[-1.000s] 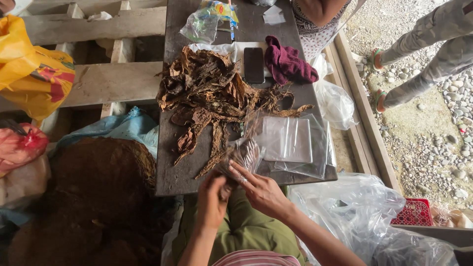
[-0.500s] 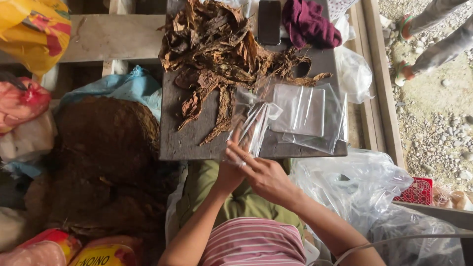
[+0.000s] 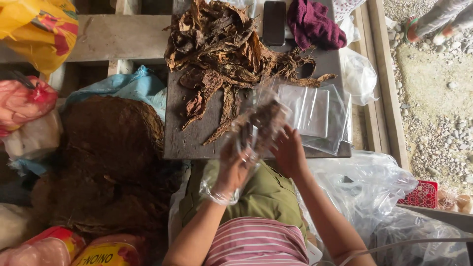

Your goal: Bagging dried leaves into small plastic bags on a wooden table

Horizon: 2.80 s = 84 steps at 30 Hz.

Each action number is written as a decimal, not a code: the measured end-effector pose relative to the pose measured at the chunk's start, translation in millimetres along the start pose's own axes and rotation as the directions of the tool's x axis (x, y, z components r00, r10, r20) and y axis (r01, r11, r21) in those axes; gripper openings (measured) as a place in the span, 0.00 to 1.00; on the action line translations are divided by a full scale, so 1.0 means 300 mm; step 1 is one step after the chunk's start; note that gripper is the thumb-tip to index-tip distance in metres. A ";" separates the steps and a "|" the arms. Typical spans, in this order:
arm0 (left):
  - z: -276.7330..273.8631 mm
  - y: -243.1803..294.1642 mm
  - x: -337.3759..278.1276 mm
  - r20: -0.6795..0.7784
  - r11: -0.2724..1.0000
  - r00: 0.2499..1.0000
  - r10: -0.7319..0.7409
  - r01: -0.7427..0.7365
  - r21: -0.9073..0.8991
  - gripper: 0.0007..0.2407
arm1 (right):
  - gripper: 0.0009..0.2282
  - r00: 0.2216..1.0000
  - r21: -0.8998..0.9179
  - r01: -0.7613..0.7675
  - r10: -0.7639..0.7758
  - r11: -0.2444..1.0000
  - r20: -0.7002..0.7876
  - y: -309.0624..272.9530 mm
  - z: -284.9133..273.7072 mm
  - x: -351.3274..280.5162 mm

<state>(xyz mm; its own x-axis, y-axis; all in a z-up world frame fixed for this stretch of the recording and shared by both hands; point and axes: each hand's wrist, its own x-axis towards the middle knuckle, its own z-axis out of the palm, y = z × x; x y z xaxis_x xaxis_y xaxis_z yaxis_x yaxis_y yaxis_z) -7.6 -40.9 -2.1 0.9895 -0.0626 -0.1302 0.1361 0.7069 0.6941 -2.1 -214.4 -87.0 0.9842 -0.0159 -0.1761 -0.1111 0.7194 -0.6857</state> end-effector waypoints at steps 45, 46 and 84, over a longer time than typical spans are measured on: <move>0.101 0.003 -0.047 0.194 0.870 0.977 -0.093 -0.015 0.492 0.16 | 0.22 0.919 -0.195 0.177 -0.233 0.965 -0.319 -0.076 0.039 0.005; 0.038 0.004 -0.033 0.191 0.870 0.978 -0.088 -0.018 0.493 0.16 | 0.22 0.921 -0.194 0.176 -0.231 0.965 -0.315 -0.156 0.094 -0.003; -0.058 0.098 -0.014 0.625 0.805 0.529 -0.574 0.223 0.550 0.08 | 0.05 0.934 -0.567 0.281 -0.085 0.774 0.347 -0.346 0.314 -0.097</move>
<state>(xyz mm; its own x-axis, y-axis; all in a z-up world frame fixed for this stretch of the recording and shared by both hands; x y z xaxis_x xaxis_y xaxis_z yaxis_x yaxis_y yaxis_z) -8.5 -7.8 6.5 0.4755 -0.8794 -0.0244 0.3568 0.1675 0.9190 -6.3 -223.2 56.0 0.9765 0.1649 0.1389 0.1128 0.1583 -0.9809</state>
